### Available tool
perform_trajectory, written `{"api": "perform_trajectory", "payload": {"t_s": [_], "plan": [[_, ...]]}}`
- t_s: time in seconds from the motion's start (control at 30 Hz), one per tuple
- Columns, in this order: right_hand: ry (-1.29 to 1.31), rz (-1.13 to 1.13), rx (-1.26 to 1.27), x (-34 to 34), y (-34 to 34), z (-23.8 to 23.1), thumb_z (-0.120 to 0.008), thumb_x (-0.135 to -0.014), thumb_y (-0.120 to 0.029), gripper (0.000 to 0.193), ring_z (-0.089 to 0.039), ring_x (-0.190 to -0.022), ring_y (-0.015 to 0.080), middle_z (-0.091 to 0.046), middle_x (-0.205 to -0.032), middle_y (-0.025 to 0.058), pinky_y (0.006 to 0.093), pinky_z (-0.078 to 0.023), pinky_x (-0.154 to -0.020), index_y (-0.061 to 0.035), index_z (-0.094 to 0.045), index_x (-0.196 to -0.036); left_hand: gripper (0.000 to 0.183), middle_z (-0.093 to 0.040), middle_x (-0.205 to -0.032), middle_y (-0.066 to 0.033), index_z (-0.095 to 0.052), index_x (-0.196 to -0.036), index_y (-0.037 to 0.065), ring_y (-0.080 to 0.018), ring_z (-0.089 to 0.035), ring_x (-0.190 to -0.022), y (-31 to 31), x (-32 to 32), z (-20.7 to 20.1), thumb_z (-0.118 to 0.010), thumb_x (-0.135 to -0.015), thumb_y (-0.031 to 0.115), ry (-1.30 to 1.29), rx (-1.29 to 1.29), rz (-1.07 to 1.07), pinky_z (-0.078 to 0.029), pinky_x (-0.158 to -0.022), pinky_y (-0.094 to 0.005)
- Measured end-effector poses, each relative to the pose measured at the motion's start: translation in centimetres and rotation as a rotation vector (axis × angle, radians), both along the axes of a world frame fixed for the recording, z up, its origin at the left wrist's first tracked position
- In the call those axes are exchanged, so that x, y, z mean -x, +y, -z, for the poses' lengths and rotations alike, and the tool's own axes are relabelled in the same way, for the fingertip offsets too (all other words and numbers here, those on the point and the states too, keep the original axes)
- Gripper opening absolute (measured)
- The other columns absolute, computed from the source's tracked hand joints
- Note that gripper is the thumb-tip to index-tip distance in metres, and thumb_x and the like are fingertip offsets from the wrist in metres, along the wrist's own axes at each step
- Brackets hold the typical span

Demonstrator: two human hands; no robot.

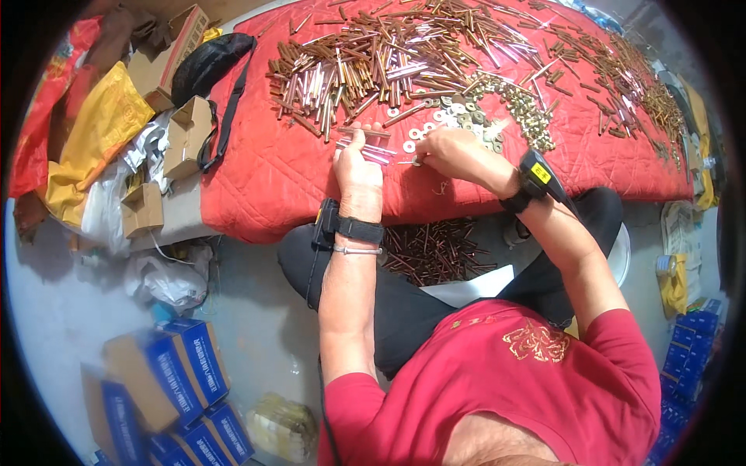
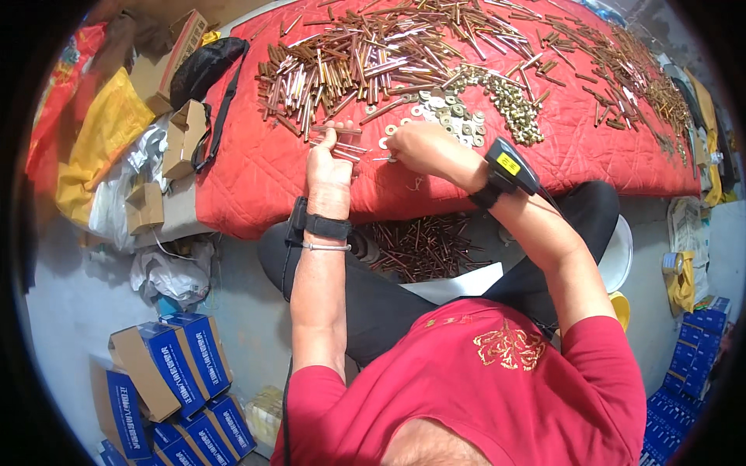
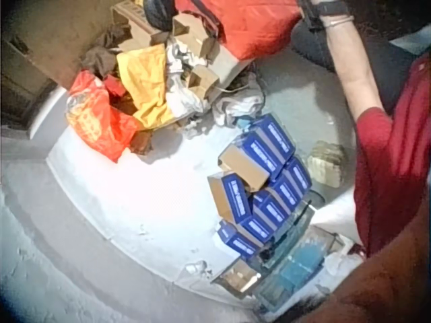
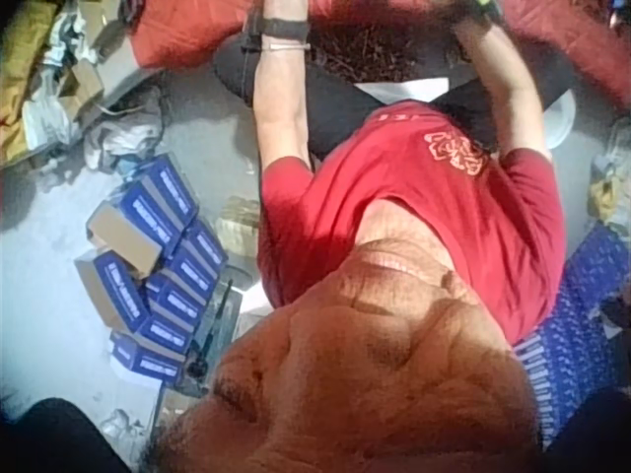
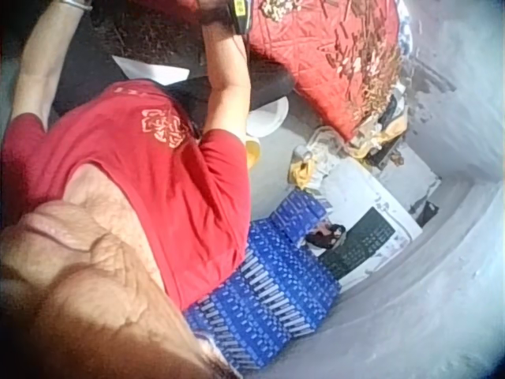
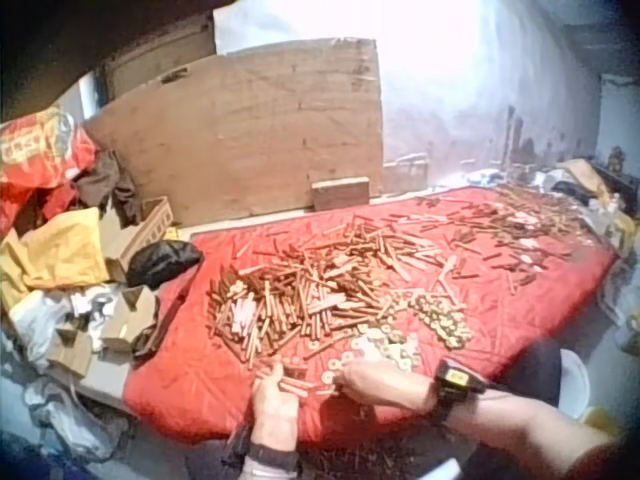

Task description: Manually thread washers onto thin metal rods or tubes.

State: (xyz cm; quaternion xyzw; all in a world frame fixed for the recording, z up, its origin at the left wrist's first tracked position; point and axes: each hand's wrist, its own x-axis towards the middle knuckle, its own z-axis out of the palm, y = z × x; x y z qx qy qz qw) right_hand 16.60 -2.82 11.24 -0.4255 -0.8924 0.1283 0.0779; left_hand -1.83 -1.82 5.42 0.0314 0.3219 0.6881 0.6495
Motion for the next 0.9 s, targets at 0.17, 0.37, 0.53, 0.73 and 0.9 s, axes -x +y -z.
{"api": "perform_trajectory", "payload": {"t_s": [0.17, 0.37, 0.53, 0.73, 0.9], "plan": [[-0.440, -0.118, -0.039, 4.2, 2.0, -3.4, -0.060, -0.071, -0.011, 0.010, -0.065, -0.070, 0.0318, -0.066, -0.073, 0.0136, 0.0415, -0.051, -0.058, -0.0053, -0.068, -0.073, 0.015, -0.060, -0.098, -0.0159, -0.052, -0.105, -0.002, -0.0302, -0.062, -0.093, -0.2, 0.0, -0.5, -0.051, -0.091, 0.001, -0.002, -0.077, -0.009, -0.053, -0.082, -0.0454], [-0.368, -0.187, 0.029, 1.5, 1.8, -0.8, -0.058, -0.079, -0.015, 0.015, -0.065, -0.071, 0.0321, -0.066, -0.076, 0.0134, 0.0414, -0.051, -0.059, -0.0082, -0.065, -0.090, 0.015, -0.062, -0.097, -0.0146, -0.052, -0.105, -0.002, -0.0284, -0.062, -0.091, -0.4, 0.0, -0.4, -0.053, -0.091, 0.003, 0.029, -0.156, -0.010, -0.053, -0.082, -0.0423], [0.538, 0.098, 0.154, -2.4, 0.1, 0.4, -0.057, -0.088, -0.014, 0.012, -0.059, -0.063, 0.0147, -0.058, -0.065, 0.0047, 0.0308, -0.046, -0.055, -0.0049, -0.062, -0.094, 0.010, -0.063, -0.097, -0.0132, -0.056, -0.097, 0.001, -0.0286, -0.062, -0.094, 0.0, -0.6, -0.6, -0.057, -0.090, 0.007, 0.127, -0.078, 0.014, -0.053, -0.086, -0.0435], [0.843, 0.205, 0.183, -1.5, -0.5, -0.7, -0.061, -0.089, -0.014, 0.017, -0.041, -0.063, 0.0028, -0.049, -0.071, -0.0051, 0.0203, -0.036, -0.055, -0.0082, -0.066, -0.104, 0.012, -0.063, -0.098, -0.0148, -0.055, -0.100, -0.001, -0.0297, -0.062, -0.097, -0.3, -1.8, -1.0, -0.056, -0.089, 0.006, 0.014, -0.098, 0.108, -0.053, -0.089, -0.0458], [0.782, 0.254, 0.271, -1.6, -0.1, -0.4, -0.061, -0.089, -0.015, 0.018, -0.048, -0.069, 0.0039, -0.057, -0.076, -0.0033, 0.0219, -0.040, -0.060, -0.0063, -0.065, -0.104, 0.013, -0.062, -0.100, -0.0181, -0.054, -0.102, -0.002, -0.0307, -0.062, -0.098, -0.6, -2.1, -1.4, -0.054, -0.090, 0.002, 0.013, -0.112, 0.176, -0.052, -0.090, -0.0467]]}}
